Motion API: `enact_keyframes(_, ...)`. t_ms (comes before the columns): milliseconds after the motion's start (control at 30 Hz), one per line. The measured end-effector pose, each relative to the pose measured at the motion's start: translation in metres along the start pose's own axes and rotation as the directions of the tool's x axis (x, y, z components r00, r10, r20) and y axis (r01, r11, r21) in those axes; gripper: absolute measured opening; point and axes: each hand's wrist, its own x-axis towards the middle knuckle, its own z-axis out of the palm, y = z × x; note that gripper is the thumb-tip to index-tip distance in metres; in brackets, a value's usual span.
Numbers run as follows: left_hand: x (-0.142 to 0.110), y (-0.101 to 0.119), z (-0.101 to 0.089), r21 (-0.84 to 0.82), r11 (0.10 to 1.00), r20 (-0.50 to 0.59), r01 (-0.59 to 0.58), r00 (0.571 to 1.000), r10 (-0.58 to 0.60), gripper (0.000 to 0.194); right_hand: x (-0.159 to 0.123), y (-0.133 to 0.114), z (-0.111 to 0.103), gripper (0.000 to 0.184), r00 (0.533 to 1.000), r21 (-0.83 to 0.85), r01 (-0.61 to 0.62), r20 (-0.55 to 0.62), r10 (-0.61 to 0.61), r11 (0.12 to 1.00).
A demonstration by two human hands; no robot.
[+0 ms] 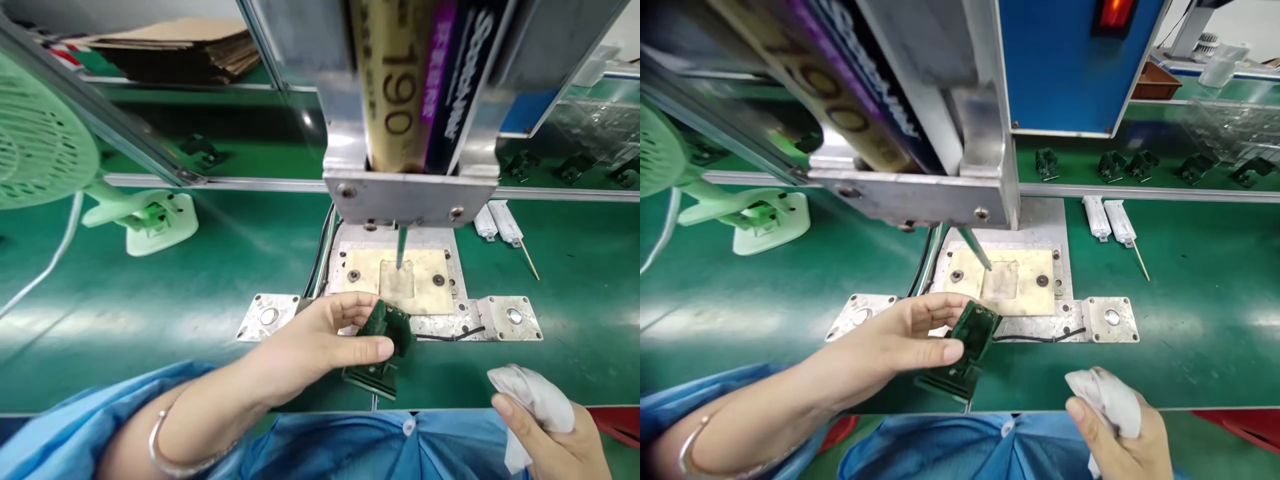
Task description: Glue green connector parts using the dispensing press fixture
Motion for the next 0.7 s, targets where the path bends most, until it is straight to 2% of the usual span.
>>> enact_keyframes(67,-0.017,-0.019,0.009,-0.054,0.980,-0.012,-0.190,0.982,0.190,0.050,-0.007,0.001,0.003,0.032,0.984,-0.103,0.178,0.013,-0.178,0.979)
enact_keyframes(100,-0.025,-0.029,0.013,-0.051,0.954,-0.031,-0.294,0.956,0.293,0.055,-0.010,-0.001,0.005,0.028,0.964,-0.136,0.265,0.013,-0.266,0.955)
enact_keyframes(167,-0.038,-0.044,0.021,-0.003,0.876,-0.040,-0.482,0.876,0.481,0.064,-0.017,-0.008,0.009,0.019,0.900,-0.165,0.434,0.041,-0.434,0.885)
enact_keyframes(233,-0.045,-0.053,0.027,0.018,0.780,0.013,-0.625,0.781,0.625,0.069,-0.021,-0.019,0.011,0.014,0.812,-0.141,0.583,0.128,-0.569,0.800)
enact_keyframes(300,-0.047,-0.056,0.029,-0.008,0.701,0.093,-0.713,0.697,0.711,0.072,-0.022,-0.032,0.011,0.009,0.726,-0.097,0.669,0.293,-0.622,0.736)
enact_keyframes(333,-0.047,-0.056,0.030,-0.022,0.679,0.126,-0.734,0.672,0.730,0.073,-0.021,-0.038,0.011,0.011,0.684,-0.079,0.694,0.383,-0.621,0.716)
enact_keyframes(367,-0.046,-0.055,0.029,-0.029,0.662,0.149,-0.749,0.652,0.744,0.074,-0.020,-0.043,0.011,0.016,0.643,-0.067,0.713,0.457,-0.614,0.698)
enact_keyframes(433,-0.045,-0.053,0.028,-0.034,0.648,0.160,-0.761,0.635,0.755,0.074,-0.020,-0.049,0.013,0.021,0.577,-0.056,0.757,0.524,-0.626,0.652)
enact_keyframes(500,-0.044,-0.052,0.027,-0.042,0.646,0.153,-0.762,0.634,0.758,0.075,-0.022,-0.052,0.017,0.020,0.563,-0.070,0.782,0.505,-0.654,0.619)
enact_keyframes(600,-0.043,-0.052,0.026,-0.040,0.641,0.147,-0.767,0.630,0.763,0.076,-0.029,-0.050,0.022,0.020,0.605,-0.136,0.771,0.462,-0.649,0.622)
enact_keyframes(700,-0.042,-0.052,0.027,-0.028,0.639,0.138,-0.769,0.630,0.764,0.074,-0.031,-0.047,0.026,0.021,0.610,-0.179,0.782,0.418,-0.673,0.597)
